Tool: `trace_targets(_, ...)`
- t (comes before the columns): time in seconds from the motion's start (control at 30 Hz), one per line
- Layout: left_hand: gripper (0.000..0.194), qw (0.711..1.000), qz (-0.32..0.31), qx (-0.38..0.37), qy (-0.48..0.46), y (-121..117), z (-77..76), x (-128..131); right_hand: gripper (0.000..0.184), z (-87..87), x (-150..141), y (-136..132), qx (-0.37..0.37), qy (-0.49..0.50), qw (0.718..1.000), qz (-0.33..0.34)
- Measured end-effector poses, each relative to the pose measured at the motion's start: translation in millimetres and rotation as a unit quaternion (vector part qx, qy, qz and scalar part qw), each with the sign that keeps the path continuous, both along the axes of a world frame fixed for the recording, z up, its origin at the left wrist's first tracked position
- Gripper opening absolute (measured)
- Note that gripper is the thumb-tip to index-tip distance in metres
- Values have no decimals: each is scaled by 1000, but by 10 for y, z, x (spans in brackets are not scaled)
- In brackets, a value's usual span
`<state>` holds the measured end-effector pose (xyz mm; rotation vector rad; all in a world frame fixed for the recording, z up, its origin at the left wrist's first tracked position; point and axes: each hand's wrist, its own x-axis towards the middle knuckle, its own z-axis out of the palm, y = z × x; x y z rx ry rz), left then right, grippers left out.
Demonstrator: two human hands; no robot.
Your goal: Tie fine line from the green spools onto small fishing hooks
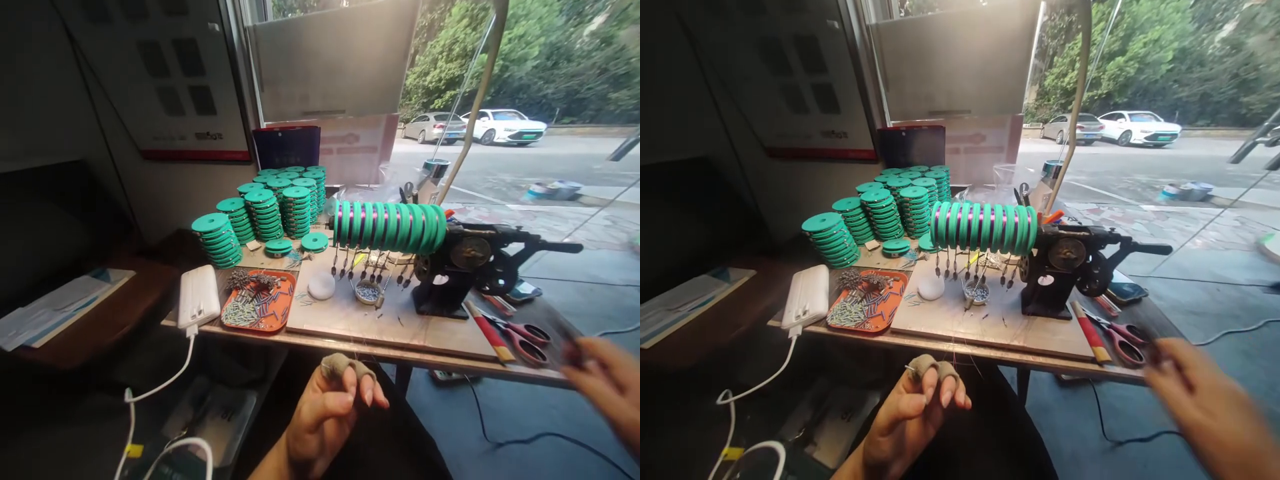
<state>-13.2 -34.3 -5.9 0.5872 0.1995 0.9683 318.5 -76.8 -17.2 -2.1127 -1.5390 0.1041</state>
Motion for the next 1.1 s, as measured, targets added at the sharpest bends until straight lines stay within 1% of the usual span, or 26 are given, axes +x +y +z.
trace_targets(0.03, 6, 1000, -5, -9, -16, -5, 1, 4, 8, 22, -313, -45, -1, 47, 996, 78)
trace_targets(0.07, 5, 999, -9, -19, -29, -10, 5, 6, 9, 39, -632, -67, -10, 78, 983, 164)
trace_targets(0.1, 4, 999, -14, -27, -39, -16, 11, 6, 6, 51, -930, -66, -28, 97, 966, 237)
trace_targets(0.13, 4, 998, -19, -34, -47, -21, 18, 4, 3, 57, -1187, -46, -34, 105, 955, 275)
trace_targets(0.17, 4, 998, -22, -39, -53, -25, 25, 1, 5, 57, -1389, -11, -28, 111, 951, 287)
trace_targets(0.23, 4, 997, -28, -40, -64, -30, 35, -2, 7, 48, -1619, 75, -5, 102, 950, 295)
trace_targets(0.3, 3, 996, -34, -36, -77, -32, 32, -1, 9, 39, -1675, 150, 20, 86, 949, 303)
trace_targets(0.37, 3, 995, -39, -36, -86, -33, 19, 7, 10, 41, -1660, 194, 38, 76, 945, 316)
trace_targets(0.5, 4, 995, -44, -39, -85, -38, -11, 27, 12, 69, -1662, 223, 51, 70, 944, 317)
trace_targets(0.57, 5, 995, -44, -41, -78, -38, -14, 27, 11, 94, -1686, 233, 43, 76, 946, 314)
trace_targets(0.63, 7, 998, -32, -24, -52, -35, 1, 13, 9, 143, -1700, 240, 19, 105, 945, 309)
trace_targets(0.67, 7, 1000, -21, 4, -21, -31, 16, 0, 8, 180, -1700, 241, -2, 139, 941, 308)
trace_targets(0.7, 8, 998, -11, 50, 23, -26, 35, -16, 7, 222, -1695, 239, -30, 190, 932, 307)
trace_targets(0.73, 9, 992, -4, 108, 71, -20, 58, -34, 6, 269, -1687, 236, -67, 257, 914, 308)
trace_targets(0.77, 10, 980, 2, 164, 115, -14, 83, -52, 4, 315, -1678, 230, -110, 332, 884, 310)
trace_targets(0.83, 12, 954, 10, 246, 172, -4, 127, -84, 2, 390, -1676, 219, -189, 474, 804, 306)
trace_targets(0.87, 13, 946, 14, 265, 184, -2, 143, -95, 6, 413, -1688, 214, -216, 528, 765, 300)
trace_targets(0.9, 14, 943, 17, 274, 189, -2, 153, -104, 10, 425, -1711, 209, -234, 568, 733, 292)
trace_targets(0.93, 15, 942, 18, 275, 192, -3, 157, -111, 12, 426, -1743, 203, -245, 597, 708, 285)
trace_targets(0.97, 16, 941, 17, 276, 196, -6, 156, -117, 14, 420, -1776, 195, -248, 617, 692, 282)
trace_targets(1.0, 18, 940, 14, 279, 198, -7, 150, -123, 14, 407, -1802, 184, -246, 622, 686, 286)
trace_targets(1.03, 19, 938, 11, 280, 203, -7, 140, -130, 13, 391, -1804, 169, -239, 609, 697, 293)
trace_targets(1.07, 19, 934, 9, 285, 214, -4, 125, -137, 11, 373, -1769, 150, -222, 577, 730, 292)
trace_targets(1.1, 18, 929, 13, 290, 229, 3, 106, -146, 11, 353, -1682, 127, -191, 526, 780, 280)
